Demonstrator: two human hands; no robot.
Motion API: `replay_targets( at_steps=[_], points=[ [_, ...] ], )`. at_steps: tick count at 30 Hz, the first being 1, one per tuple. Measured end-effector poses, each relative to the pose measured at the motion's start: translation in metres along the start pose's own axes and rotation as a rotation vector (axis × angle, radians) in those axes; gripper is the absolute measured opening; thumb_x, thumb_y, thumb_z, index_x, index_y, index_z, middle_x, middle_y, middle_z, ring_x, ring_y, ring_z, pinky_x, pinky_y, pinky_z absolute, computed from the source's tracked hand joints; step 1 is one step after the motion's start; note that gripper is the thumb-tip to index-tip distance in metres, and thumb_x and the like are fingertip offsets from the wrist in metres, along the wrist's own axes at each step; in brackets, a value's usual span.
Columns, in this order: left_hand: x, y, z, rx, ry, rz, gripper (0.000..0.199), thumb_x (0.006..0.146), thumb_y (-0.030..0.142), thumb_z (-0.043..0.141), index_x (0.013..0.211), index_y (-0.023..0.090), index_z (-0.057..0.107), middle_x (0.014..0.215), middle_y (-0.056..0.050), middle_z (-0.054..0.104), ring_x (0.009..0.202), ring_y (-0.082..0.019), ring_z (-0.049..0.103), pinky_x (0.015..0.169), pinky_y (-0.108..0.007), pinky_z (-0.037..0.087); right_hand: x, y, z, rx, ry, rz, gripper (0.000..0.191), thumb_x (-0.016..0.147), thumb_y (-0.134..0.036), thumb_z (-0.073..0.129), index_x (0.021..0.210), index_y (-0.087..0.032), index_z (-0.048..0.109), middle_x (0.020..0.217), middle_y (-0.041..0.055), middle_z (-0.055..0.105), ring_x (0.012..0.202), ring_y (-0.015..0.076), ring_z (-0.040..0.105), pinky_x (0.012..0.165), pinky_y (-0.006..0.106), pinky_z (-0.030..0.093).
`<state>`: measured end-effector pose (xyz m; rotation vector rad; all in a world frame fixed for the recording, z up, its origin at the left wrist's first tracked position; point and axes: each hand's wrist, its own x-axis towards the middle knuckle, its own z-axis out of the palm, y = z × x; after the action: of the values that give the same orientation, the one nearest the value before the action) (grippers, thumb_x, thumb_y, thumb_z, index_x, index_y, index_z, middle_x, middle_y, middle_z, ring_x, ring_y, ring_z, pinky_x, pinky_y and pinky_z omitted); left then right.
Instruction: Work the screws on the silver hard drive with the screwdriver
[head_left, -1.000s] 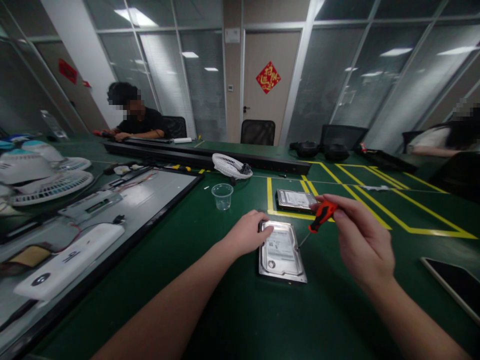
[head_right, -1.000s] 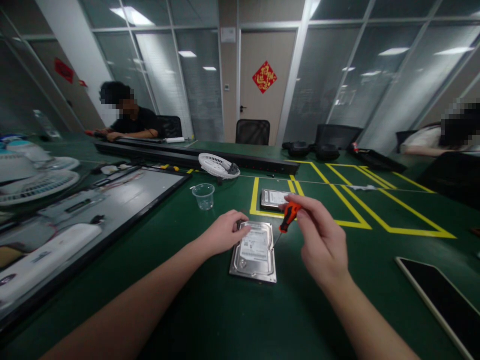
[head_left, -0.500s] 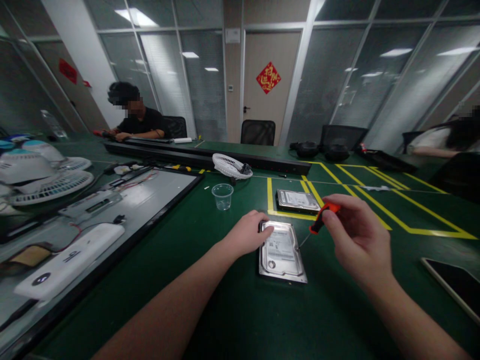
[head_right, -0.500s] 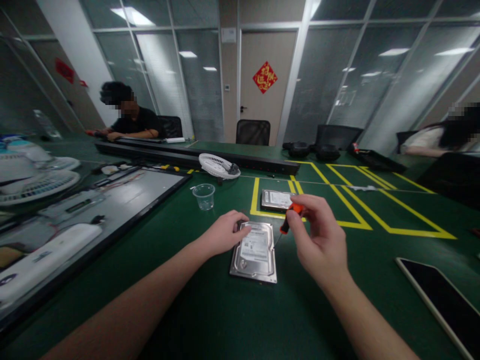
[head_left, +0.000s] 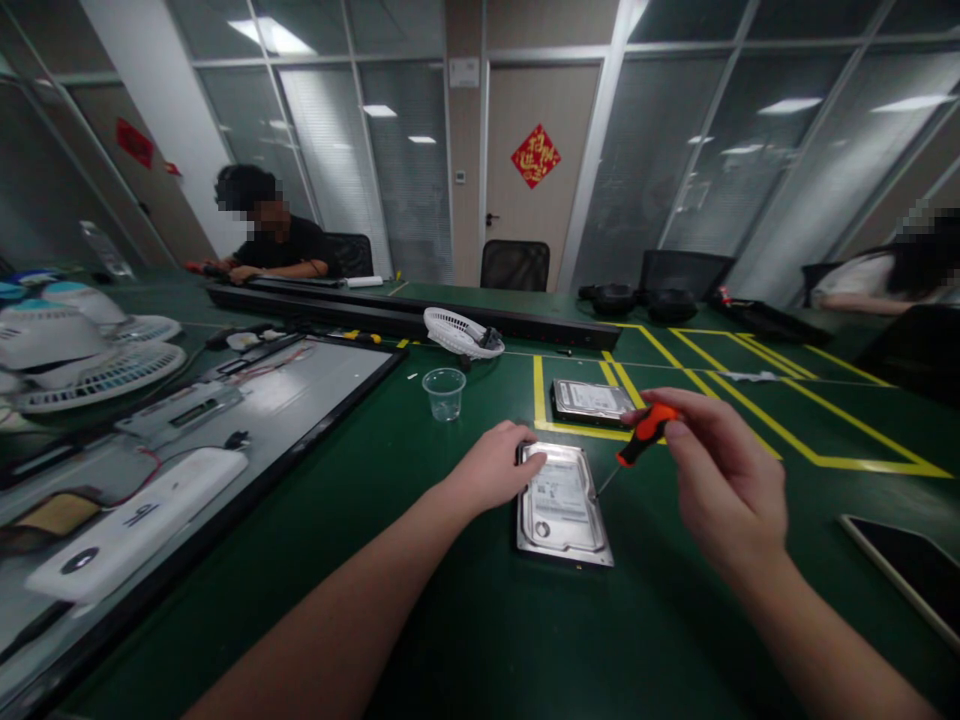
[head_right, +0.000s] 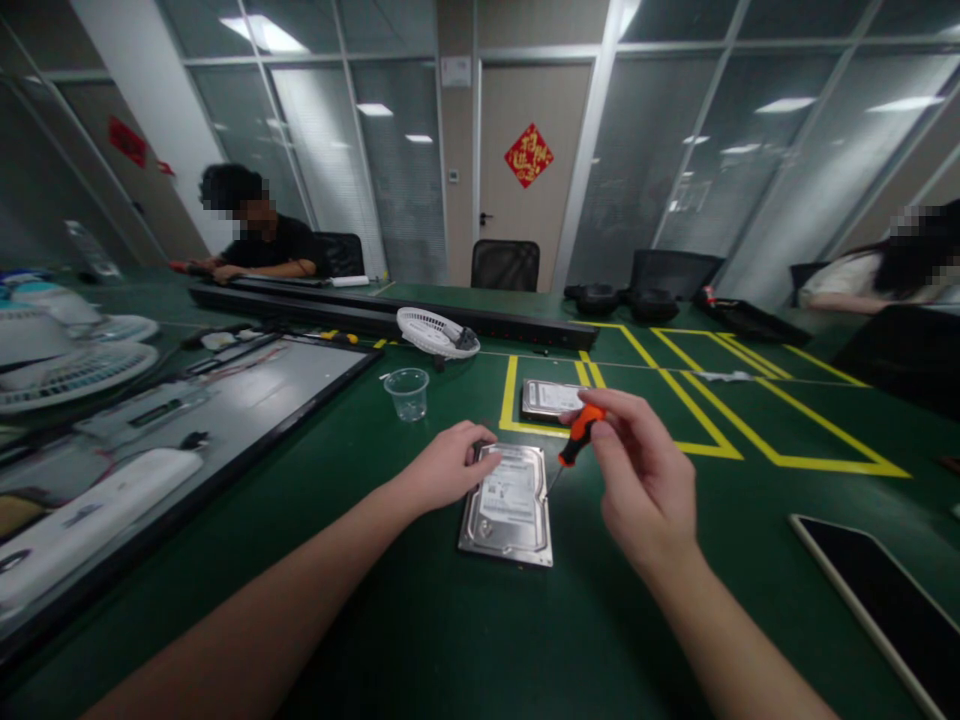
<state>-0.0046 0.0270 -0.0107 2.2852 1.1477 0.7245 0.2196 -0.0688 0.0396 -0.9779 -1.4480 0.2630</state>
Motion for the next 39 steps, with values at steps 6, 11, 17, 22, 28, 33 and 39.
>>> replay_targets(
  at_steps=[6,11,17,22,28,33,39],
  points=[
    [0.0004,0.0015,-0.0002,0.012,-0.007,-0.011,0.034,0.096,0.041,0.062,0.117,0.017,0.073,0.108,-0.009,0.068,0.095,-0.024,0.066,0.088,-0.036,0.053,0.0015,0.0019,0.0040,-0.107,0.052,-0.059,0.030,0.091,-0.024,0.074,0.122,-0.026,0.070,0.115,0.0077,0.070,0.102,0.0237,0.071,0.095,0.043,0.059],
    [0.0005,0.0010,-0.0001,0.002,-0.004,-0.004,0.034,0.096,0.042,0.061,0.117,0.018,0.074,0.107,-0.009,0.067,0.094,-0.023,0.066,0.088,-0.036,0.053,0.0020,0.0062,0.0036,-0.127,0.052,-0.086,0.033,0.089,-0.021,0.077,0.120,-0.027,0.070,0.112,0.0061,0.070,0.102,0.0223,0.070,0.093,0.039,0.059],
    [0.0008,-0.0005,0.0014,0.007,0.010,0.009,0.032,0.096,0.040,0.062,0.115,0.018,0.074,0.106,-0.008,0.068,0.093,-0.023,0.066,0.087,-0.035,0.052,0.0006,0.0002,0.0022,-0.096,0.016,-0.066,0.027,0.099,-0.026,0.065,0.124,-0.028,0.072,0.115,0.0067,0.074,0.102,0.0230,0.073,0.091,0.040,0.060],
    [0.0010,-0.0015,0.0021,0.000,0.010,-0.004,0.033,0.095,0.041,0.062,0.116,0.018,0.074,0.107,-0.008,0.068,0.094,-0.023,0.066,0.087,-0.035,0.052,-0.0003,-0.0027,0.0020,-0.052,0.013,-0.033,0.028,0.102,-0.027,0.059,0.126,-0.029,0.073,0.121,0.0069,0.076,0.113,0.0255,0.074,0.100,0.045,0.059],
    [0.0011,-0.0016,0.0013,-0.001,0.005,0.007,0.035,0.096,0.041,0.061,0.118,0.017,0.073,0.109,-0.009,0.068,0.094,-0.023,0.066,0.087,-0.036,0.053,-0.0011,0.0031,0.0018,-0.028,0.011,0.000,0.030,0.100,-0.028,0.065,0.129,-0.028,0.071,0.122,0.0077,0.075,0.111,0.0244,0.074,0.100,0.044,0.059],
    [0.0003,0.0003,-0.0001,-0.001,0.001,0.002,0.034,0.096,0.041,0.061,0.117,0.017,0.073,0.108,-0.009,0.067,0.095,-0.023,0.066,0.088,-0.036,0.053,0.0000,0.0023,0.0027,-0.091,0.025,-0.026,0.031,0.096,-0.027,0.069,0.127,-0.028,0.071,0.114,0.0064,0.074,0.101,0.0213,0.073,0.094,0.039,0.061],
    [-0.0001,0.0010,-0.0005,-0.002,-0.002,0.003,0.034,0.096,0.042,0.061,0.117,0.017,0.073,0.107,-0.009,0.067,0.095,-0.024,0.066,0.087,-0.036,0.053,0.0017,0.0012,0.0045,-0.107,0.045,-0.070,0.031,0.091,-0.022,0.075,0.122,-0.027,0.070,0.103,0.0046,0.071,0.089,0.0192,0.070,0.082,0.036,0.062]
  ],
)
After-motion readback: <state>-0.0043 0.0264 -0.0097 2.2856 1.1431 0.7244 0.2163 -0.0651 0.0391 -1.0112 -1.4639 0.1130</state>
